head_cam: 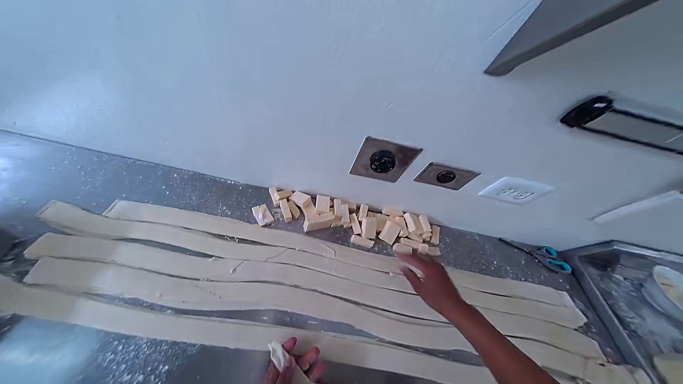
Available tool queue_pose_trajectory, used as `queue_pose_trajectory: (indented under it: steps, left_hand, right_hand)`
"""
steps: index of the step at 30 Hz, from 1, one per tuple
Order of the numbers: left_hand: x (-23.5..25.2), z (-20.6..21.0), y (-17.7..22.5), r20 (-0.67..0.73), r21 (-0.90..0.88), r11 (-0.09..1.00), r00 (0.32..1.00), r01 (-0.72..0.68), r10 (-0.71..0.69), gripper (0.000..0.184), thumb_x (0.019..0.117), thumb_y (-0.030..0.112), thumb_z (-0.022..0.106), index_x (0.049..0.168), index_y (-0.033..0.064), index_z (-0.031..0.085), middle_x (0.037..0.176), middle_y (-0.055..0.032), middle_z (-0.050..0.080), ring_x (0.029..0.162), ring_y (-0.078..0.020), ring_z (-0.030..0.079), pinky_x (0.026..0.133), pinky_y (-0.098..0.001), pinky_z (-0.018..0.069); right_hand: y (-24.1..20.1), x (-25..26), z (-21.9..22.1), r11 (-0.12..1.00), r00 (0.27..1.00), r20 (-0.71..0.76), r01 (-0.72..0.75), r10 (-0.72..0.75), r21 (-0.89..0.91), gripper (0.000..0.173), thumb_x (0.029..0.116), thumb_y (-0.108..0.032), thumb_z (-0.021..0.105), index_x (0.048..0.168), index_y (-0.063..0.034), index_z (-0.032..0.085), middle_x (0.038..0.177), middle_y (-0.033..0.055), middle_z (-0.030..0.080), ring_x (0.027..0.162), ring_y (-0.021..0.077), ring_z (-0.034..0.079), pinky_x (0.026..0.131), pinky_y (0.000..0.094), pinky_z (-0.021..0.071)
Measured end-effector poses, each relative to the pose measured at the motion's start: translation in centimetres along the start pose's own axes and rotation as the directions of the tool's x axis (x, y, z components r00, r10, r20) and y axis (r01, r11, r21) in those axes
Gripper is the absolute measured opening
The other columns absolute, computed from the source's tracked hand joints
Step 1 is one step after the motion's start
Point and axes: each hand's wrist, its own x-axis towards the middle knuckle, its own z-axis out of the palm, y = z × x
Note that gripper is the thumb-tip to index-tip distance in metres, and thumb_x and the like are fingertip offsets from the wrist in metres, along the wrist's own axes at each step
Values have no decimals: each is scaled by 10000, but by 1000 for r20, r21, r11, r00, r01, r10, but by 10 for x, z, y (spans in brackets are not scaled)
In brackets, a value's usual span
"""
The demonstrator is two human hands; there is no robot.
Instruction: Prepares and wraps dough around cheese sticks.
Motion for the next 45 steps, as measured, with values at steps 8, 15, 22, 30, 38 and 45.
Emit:
queue_pose_trajectory:
  steps: [8, 15, 22, 30, 38, 45]
  left_hand:
    - [-3, 0, 21, -278, 48, 994, 955, -96, 106, 331, 1115, 102, 288, 1322, -46, 500, 1110, -137, 753, 1026, -228, 744, 893, -358, 610]
    - [-1, -10, 28, -365, 34, 994, 925, -102, 108, 420, 1140, 211, 229, 1262, -44, 540, 1040, -146, 765, 972, -226, 757, 863, -342, 613]
    - [-1, -17, 38, -400, 226, 963, 888, -145, 227, 238, 1071, 29, 455, 1248, -64, 585, 1021, -111, 759, 917, -159, 747, 803, -296, 611]
    - [-1, -16, 39, -426, 163, 974, 879, -159, 215, 231, 1098, 102, 419, 1215, -38, 560, 967, -94, 739, 832, -147, 737, 757, -292, 611]
    - [-4, -36, 68, -411, 368, 897, 823, -244, 392, 228, 1104, 124, 413, 1171, -44, 552, 1020, -79, 749, 890, -129, 739, 788, -285, 604]
    - [-12, -36, 27, 130, 729, 450, 749, -516, 649, 185, 982, 51, 555, 972, -88, 677, 1064, -136, 758, 1099, -199, 710, 1013, -377, 543]
  right_hand:
    - [-94, 153, 91, 985, 975, -176, 150, -132, 89, 320, 892, -107, 732, 1177, 38, 713, 1250, 302, 621, 1234, 515, 529, 1050, 686, 385]
    - [-87, 142, 108, 747, 740, -95, 661, -665, -77, 142, 809, 36, 730, 948, 56, 706, 1120, 247, 719, 1135, 450, 666, 985, 614, 494]
    - [-121, 112, 59, 872, 871, -96, 488, -483, 37, 261, 956, -35, 639, 1188, 77, 681, 1181, 282, 666, 1147, 432, 643, 1012, 535, 508]
    - [-190, -96, 140, 891, 955, 169, 151, -243, 429, 330, 913, -24, 663, 1238, 1, 715, 1103, 185, 675, 985, 277, 678, 873, 393, 582]
    - [-196, -104, 169, 922, 943, 154, 240, -296, 303, 471, 964, -37, 615, 1430, 10, 560, 1178, 216, 705, 1126, 385, 669, 988, 488, 528]
    - [-195, -103, 166, 929, 962, 188, 123, -198, 349, 660, 976, -49, 623, 1571, 14, 345, 1210, 212, 692, 1131, 380, 656, 982, 489, 526]
